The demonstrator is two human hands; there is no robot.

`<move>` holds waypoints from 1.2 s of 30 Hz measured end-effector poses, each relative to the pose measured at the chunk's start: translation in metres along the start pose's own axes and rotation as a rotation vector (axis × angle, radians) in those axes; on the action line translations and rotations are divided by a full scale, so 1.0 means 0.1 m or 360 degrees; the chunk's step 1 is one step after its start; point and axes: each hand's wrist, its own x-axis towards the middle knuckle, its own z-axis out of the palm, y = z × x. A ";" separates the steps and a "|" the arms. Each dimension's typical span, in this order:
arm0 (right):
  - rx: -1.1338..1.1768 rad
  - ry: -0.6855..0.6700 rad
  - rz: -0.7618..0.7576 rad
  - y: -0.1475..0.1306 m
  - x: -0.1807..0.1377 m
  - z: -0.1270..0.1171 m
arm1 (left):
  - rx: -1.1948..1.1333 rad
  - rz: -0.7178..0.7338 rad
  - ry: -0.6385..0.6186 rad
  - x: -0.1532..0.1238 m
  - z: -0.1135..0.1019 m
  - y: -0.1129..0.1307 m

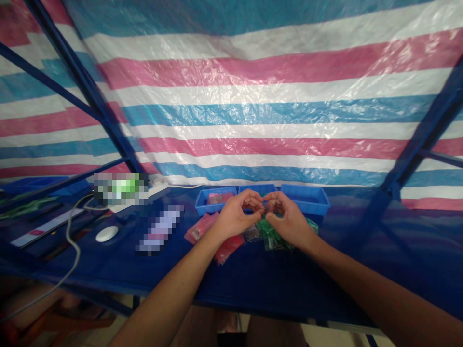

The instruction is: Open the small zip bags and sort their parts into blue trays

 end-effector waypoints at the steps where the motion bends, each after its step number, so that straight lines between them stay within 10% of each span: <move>1: 0.0024 0.0004 0.0011 0.00 0.00 -0.01 | 0.0003 -0.0002 0.0016 0.00 -0.01 0.00; 36: 0.0098 0.0335 0.0030 0.13 0.07 -0.08 | -0.0029 -0.0275 -0.0065 0.01 -0.10 -0.02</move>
